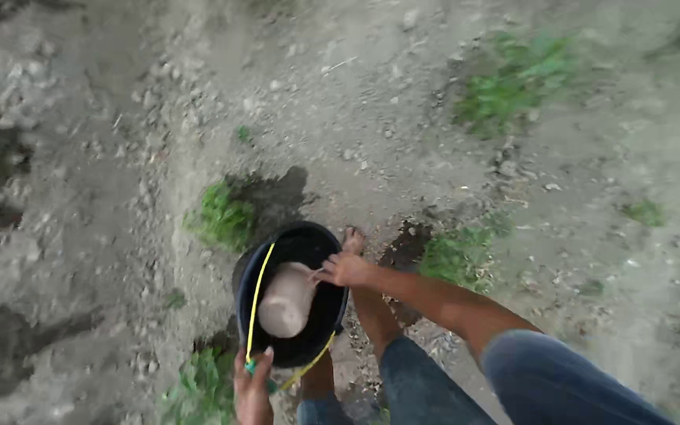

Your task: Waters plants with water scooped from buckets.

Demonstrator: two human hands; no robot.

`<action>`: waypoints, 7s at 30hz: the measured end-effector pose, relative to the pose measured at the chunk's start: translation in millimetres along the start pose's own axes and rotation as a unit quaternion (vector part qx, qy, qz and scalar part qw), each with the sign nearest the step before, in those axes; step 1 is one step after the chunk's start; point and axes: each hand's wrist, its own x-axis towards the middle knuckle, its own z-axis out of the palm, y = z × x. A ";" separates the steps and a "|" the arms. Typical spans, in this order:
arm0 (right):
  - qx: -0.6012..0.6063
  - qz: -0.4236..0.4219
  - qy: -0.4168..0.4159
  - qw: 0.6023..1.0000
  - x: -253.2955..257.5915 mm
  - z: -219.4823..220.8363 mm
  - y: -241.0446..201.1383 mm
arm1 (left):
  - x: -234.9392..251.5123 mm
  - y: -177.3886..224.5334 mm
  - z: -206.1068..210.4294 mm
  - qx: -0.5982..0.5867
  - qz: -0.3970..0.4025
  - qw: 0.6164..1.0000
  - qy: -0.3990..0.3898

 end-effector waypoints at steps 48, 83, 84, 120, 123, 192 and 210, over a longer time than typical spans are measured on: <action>0.728 0.322 0.568 0.209 -291.9 -184.6 298.6 | 53.9 280.4 338.1 0.144 0.077 0.987 -0.010; 0.356 0.549 0.412 0.635 -281.3 -167.8 178.1 | -22.4 359.8 432.7 0.152 0.141 0.975 -0.076; 0.303 0.507 0.403 0.699 -277.0 -168.8 175.0 | -23.4 366.0 429.7 0.163 0.144 0.973 -0.081; 0.816 0.192 0.128 0.530 156.5 -491.7 238.1 | 203.2 537.4 196.2 -0.082 0.034 0.987 0.132; 0.794 0.239 0.191 0.525 195.8 -514.9 250.0 | 207.0 545.1 179.0 -0.089 0.012 0.982 0.166; 0.885 0.040 0.369 0.280 40.2 -677.2 462.4 | 4.3 846.3 554.5 0.271 0.779 0.563 -0.048; 0.854 0.080 0.502 0.108 -97.0 -547.8 565.3 | 53.2 868.5 701.0 0.176 0.564 0.770 -0.241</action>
